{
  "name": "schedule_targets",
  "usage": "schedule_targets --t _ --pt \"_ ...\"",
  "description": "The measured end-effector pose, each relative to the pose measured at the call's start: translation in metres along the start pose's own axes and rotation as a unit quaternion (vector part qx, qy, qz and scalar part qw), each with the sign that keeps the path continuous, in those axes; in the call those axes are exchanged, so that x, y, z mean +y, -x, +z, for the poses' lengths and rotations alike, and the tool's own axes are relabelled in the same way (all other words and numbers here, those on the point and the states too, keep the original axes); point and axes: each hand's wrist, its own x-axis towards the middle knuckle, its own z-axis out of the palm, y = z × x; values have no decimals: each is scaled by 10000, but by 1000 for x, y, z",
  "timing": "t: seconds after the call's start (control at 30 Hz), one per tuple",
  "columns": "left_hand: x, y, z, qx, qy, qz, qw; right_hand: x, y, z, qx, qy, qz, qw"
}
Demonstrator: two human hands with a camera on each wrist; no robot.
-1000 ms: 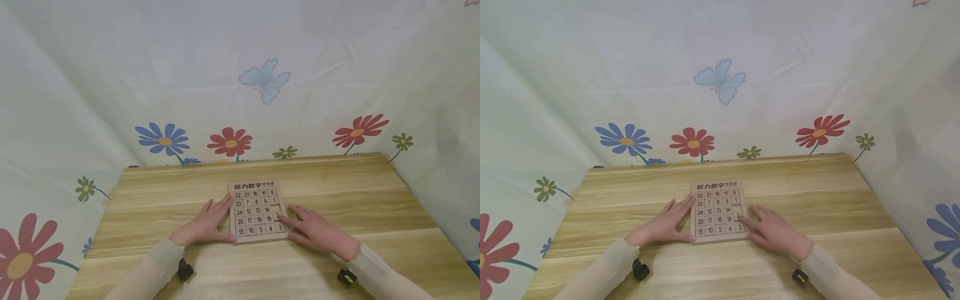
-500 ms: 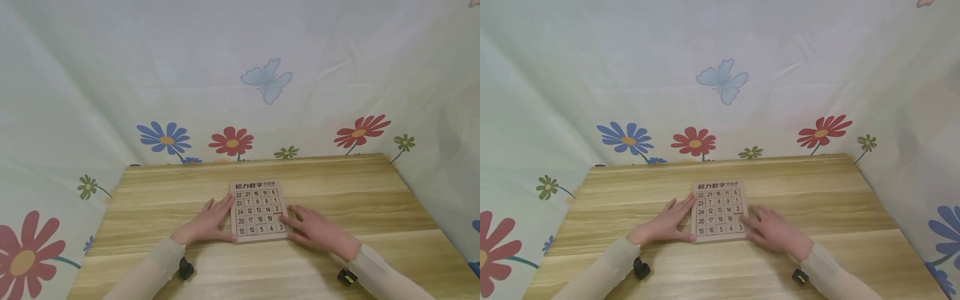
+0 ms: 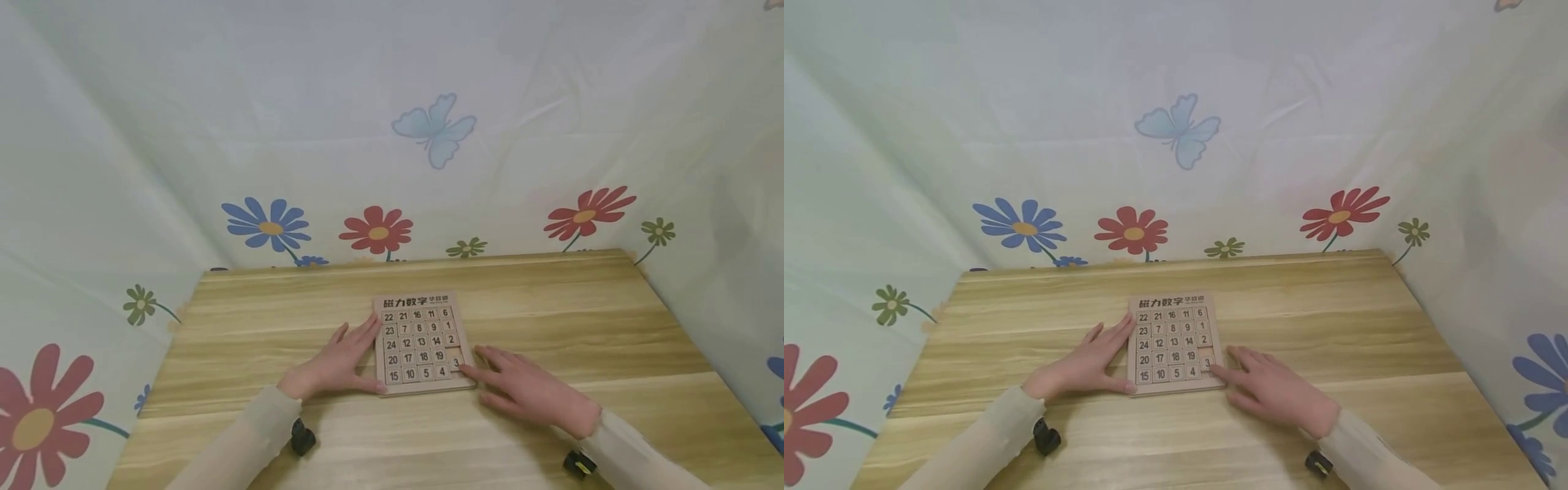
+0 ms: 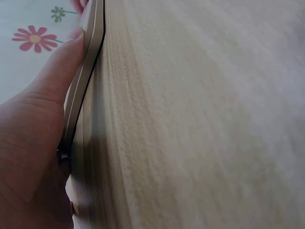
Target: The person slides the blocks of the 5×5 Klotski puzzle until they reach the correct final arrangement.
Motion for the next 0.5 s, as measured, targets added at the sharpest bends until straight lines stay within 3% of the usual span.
schedule_targets --t 0.27,0.5 --pt "2 0 1 -43 -2 -31 10000 4 -11 1 159 82 75 9998" --pt "3 0 -1 18 -30 -9 10000 -9 -18 1 144 328 -355 9987"
